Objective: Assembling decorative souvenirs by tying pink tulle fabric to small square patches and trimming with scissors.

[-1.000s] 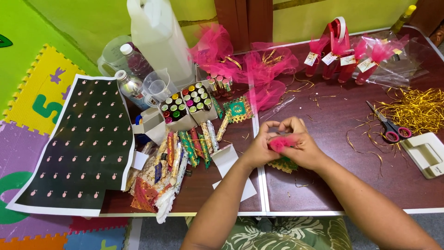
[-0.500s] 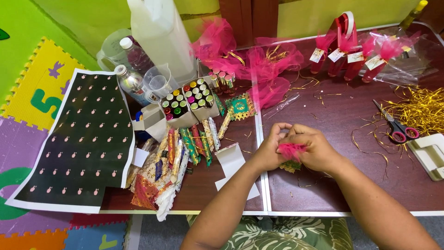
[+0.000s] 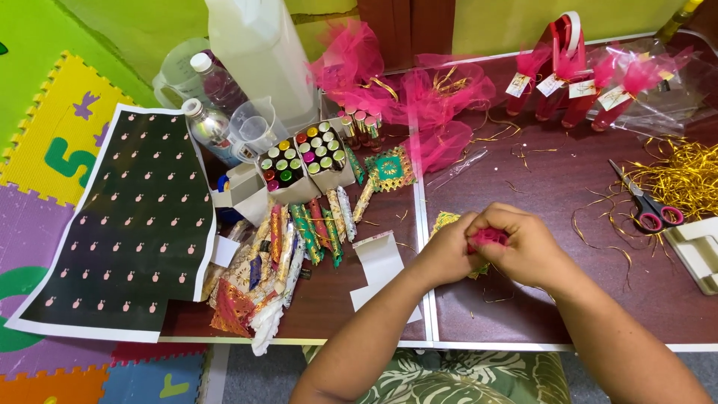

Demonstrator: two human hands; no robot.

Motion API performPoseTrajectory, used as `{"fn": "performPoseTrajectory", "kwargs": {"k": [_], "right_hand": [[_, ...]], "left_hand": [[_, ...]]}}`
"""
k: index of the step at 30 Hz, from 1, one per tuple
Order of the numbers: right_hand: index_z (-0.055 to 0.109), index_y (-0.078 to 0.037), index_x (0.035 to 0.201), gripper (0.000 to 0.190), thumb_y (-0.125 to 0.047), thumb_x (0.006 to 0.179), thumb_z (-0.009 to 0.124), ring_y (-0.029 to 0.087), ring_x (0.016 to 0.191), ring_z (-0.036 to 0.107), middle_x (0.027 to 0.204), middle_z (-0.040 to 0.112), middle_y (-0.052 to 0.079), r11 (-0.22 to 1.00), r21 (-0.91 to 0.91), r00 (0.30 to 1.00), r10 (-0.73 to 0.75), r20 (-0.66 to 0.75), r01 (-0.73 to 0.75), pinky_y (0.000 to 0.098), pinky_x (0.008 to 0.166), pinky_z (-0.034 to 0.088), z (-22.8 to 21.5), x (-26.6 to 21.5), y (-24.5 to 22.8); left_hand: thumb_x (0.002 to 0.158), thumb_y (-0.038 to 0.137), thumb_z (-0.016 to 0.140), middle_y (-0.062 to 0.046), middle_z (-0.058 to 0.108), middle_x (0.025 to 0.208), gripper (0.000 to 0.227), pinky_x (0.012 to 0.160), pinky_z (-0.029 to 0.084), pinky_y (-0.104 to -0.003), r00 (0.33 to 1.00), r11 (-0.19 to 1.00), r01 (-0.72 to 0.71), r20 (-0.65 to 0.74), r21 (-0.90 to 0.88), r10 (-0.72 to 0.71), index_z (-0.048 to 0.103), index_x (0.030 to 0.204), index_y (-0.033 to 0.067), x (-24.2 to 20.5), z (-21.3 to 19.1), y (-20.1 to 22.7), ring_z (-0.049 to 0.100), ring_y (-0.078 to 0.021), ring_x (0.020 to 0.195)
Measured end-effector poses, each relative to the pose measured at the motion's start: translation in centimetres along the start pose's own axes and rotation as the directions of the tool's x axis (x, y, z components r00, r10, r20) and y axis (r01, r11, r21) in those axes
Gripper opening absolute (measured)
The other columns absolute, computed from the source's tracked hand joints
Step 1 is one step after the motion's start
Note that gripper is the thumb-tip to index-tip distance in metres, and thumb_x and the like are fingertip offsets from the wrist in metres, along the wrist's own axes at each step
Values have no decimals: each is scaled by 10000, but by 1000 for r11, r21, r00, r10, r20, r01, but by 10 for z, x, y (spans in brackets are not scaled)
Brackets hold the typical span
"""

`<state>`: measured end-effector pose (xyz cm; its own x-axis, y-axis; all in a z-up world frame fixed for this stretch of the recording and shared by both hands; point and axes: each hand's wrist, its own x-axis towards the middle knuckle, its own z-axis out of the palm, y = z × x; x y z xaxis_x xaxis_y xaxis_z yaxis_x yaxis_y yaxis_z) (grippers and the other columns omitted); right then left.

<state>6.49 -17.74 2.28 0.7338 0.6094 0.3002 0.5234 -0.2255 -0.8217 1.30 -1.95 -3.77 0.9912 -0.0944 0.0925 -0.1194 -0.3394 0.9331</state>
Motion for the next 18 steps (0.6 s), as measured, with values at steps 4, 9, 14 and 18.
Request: {"fn": "performPoseTrajectory", "kwargs": {"k": [4,9,14,18], "right_hand": [[784,-54,797,109,13,711,783,231,669,665,731,697,88,1000,-19,1000,20,-2,-20,387,735,546,-1,0,-17],[763,-43,789,122,47,708,741,261,720,723,810,723,93,974,-186,991,-132,-7,129,334,651,581,5,-5,-32],[756,-53,789,138,61,715,729,251,729,723,833,722,75,955,-196,971,-235,-50,221,318,632,584,10,-5,-38],[753,-32,797,131,74,733,713,230,663,689,830,719,104,953,-114,953,-290,-90,279,307,571,565,13,-1,-45]], "left_hand": [[738,218,741,-174,699,917,406,844,544,-553,1000,999,-3,-5,43,3,568,1094,131,-2,1,1,693,-453,955],[726,170,626,-106,693,938,299,934,467,-469,975,954,-191,-69,231,211,616,1020,118,5,12,-24,680,-368,1010],[740,210,608,-77,697,944,231,917,424,-427,964,936,-221,-81,275,252,656,946,115,3,10,-23,671,-328,1011],[764,234,599,-33,673,839,131,864,389,-408,946,924,-270,-102,272,307,635,839,134,1,2,-11,677,-291,913]]}}
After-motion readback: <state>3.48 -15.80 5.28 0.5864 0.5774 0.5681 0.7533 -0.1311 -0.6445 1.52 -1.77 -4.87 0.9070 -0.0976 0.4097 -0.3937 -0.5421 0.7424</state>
